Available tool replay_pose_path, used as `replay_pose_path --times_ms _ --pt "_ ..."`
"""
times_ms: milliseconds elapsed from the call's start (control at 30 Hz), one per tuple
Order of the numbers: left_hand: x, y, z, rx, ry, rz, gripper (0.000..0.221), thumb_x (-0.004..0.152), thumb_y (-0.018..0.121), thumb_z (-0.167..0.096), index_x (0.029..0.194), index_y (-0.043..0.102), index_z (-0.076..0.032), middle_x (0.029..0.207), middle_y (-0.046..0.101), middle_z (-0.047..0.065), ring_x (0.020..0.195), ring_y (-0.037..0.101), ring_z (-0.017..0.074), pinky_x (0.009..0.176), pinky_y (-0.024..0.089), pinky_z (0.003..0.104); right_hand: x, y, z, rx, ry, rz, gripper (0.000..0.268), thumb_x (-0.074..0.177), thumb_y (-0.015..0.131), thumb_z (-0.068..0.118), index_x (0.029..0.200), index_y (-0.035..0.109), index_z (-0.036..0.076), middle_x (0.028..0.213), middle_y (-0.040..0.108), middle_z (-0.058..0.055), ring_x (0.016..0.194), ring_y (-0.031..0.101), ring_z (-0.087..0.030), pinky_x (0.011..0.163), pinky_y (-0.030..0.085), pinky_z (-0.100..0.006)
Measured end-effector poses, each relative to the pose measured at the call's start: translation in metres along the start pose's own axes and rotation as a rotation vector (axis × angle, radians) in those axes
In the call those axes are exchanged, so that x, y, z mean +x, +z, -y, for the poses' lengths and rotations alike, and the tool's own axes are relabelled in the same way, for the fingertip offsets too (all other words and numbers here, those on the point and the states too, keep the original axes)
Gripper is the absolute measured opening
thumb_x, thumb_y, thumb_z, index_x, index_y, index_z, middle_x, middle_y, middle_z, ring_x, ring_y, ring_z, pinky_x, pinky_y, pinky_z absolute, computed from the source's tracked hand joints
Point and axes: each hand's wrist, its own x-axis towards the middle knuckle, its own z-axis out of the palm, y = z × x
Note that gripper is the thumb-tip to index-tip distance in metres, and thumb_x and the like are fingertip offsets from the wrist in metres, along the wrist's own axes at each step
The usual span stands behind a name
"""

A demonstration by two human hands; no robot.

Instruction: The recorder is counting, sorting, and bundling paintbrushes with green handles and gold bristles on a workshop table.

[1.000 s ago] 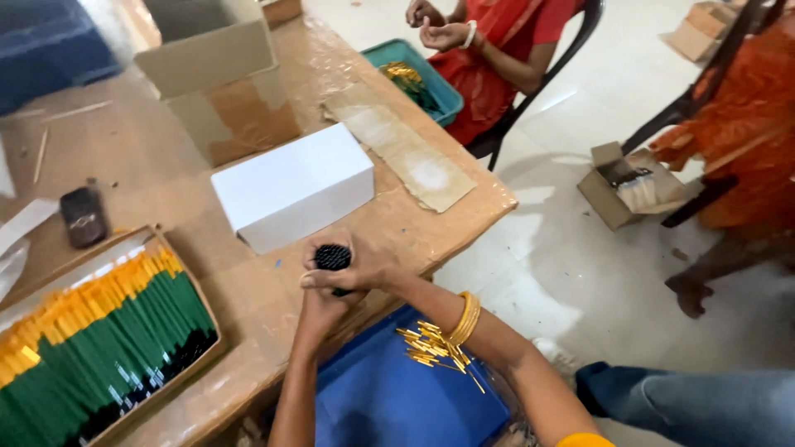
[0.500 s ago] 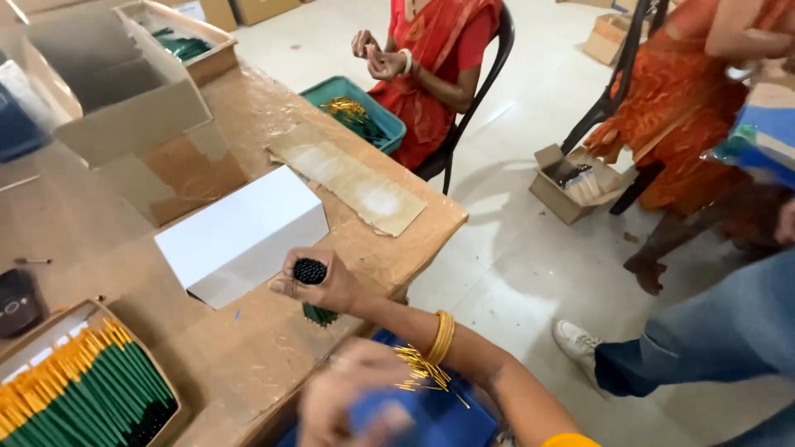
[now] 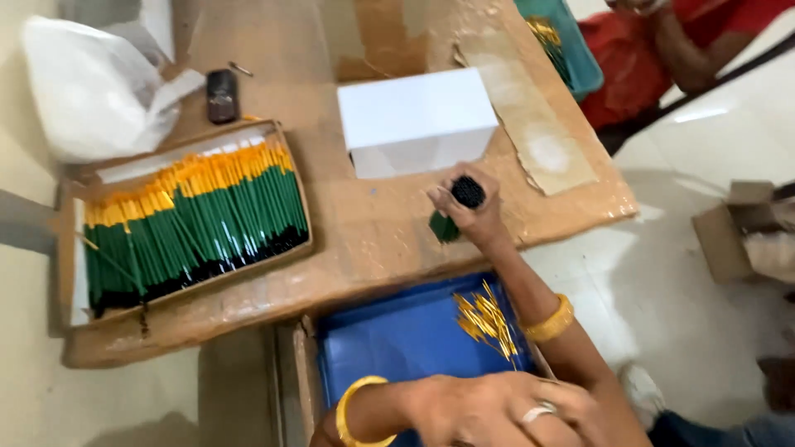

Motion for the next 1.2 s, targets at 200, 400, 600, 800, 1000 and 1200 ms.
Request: replay_pose_path --times_ms 200,400,600,800,1000,1200 --pt "-0.096 -0.166 -0.002 0.85 -0.304 -0.891 0.025 0.103 0.062 -0.014 0.125 0.062 -0.001 0.119 0.067 0.01 0.111 0.065 0.0185 0.096 0.056 0.032 0.008 -0.007 0.005 0.055 -0.045 0.094 0.02 0.093 0.073 -0.001 0.084 0.056 0.004 0.074 0.062 -0.002 0.064 0.064 -0.01 0.055 0.052 -0.025" --pt "-0.118 -0.318 0.0 1.353 -0.438 -1.216 0.064 0.089 0.081 -0.042 0.133 0.059 -0.001 0.131 0.061 0.017 0.128 0.054 0.0315 0.111 0.041 0.046 0.011 -0.007 -0.005 0.138 0.016 0.157 0.02 0.093 0.071 -0.004 0.086 0.054 0.004 0.073 0.059 -0.003 0.06 0.057 -0.009 0.055 0.049 -0.024" --pt "-0.122 -0.31 0.006 1.218 -0.816 -1.028 0.09 0.073 0.085 -0.059 0.14 0.055 -0.006 0.144 0.053 0.024 0.141 0.044 0.0387 0.118 0.038 0.048 0.017 -0.006 -0.001 0.119 -0.016 0.171 0.021 0.094 0.07 -0.002 0.083 0.054 0.004 0.07 0.06 -0.004 0.057 0.056 -0.009 0.049 0.045 -0.023" --pt "-0.119 -0.26 -0.006 1.408 -0.843 -0.835 0.124 0.055 0.093 -0.064 0.151 0.039 -0.008 0.157 0.022 0.035 0.143 0.025 0.0526 0.114 0.032 0.057 0.023 -0.015 0.002 0.154 -0.035 0.085 0.017 0.095 0.07 0.0 0.089 0.055 0.004 0.073 0.059 -0.005 0.058 0.056 -0.011 0.053 0.049 -0.027" --pt "-0.126 -0.257 -0.011 1.364 -0.775 -0.883 0.107 0.063 0.093 -0.061 0.145 0.049 -0.007 0.153 0.039 0.031 0.145 0.038 0.0468 0.117 0.038 0.054 0.021 -0.031 -0.003 0.153 -0.03 -0.046 0.019 0.1 0.068 0.001 0.093 0.051 0.005 0.074 0.054 -0.003 0.058 0.053 -0.011 0.058 0.051 -0.03" --pt "-0.136 -0.265 -0.012 0.954 -0.619 -1.199 0.075 0.08 0.084 -0.049 0.136 0.057 -0.006 0.134 0.062 0.017 0.122 0.064 0.0283 0.1 0.056 0.041 0.039 -0.049 0.011 0.278 -0.094 -0.081 0.019 0.101 0.07 0.006 0.097 0.051 0.005 0.069 0.054 -0.005 0.055 0.051 -0.012 0.059 0.052 -0.032"
